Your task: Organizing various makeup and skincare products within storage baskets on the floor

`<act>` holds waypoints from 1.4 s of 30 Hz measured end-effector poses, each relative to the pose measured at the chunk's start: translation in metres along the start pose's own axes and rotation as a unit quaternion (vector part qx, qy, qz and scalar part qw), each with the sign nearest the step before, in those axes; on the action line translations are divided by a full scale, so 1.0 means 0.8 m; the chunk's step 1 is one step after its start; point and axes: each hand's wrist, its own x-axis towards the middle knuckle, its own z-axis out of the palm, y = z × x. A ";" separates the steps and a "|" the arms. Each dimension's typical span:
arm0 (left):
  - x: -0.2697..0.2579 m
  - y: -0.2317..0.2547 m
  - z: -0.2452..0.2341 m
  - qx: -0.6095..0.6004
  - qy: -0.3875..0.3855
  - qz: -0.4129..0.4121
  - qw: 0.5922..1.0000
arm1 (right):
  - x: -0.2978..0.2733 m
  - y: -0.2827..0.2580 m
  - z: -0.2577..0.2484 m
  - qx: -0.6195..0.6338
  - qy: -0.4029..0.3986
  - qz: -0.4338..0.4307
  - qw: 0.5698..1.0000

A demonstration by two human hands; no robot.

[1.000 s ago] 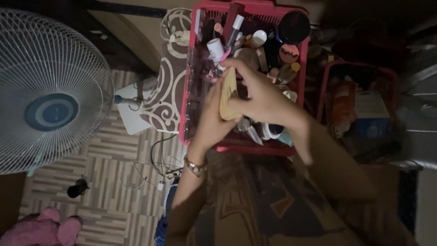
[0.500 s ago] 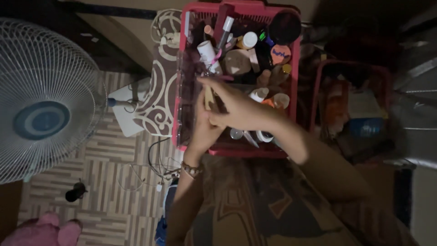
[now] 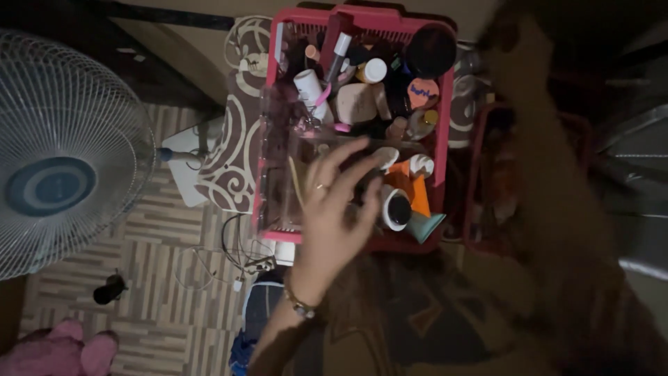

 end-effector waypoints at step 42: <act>-0.024 0.002 -0.049 -0.164 0.063 -0.117 0.977 | -0.141 -0.403 0.006 0.122 -0.294 -0.200 0.927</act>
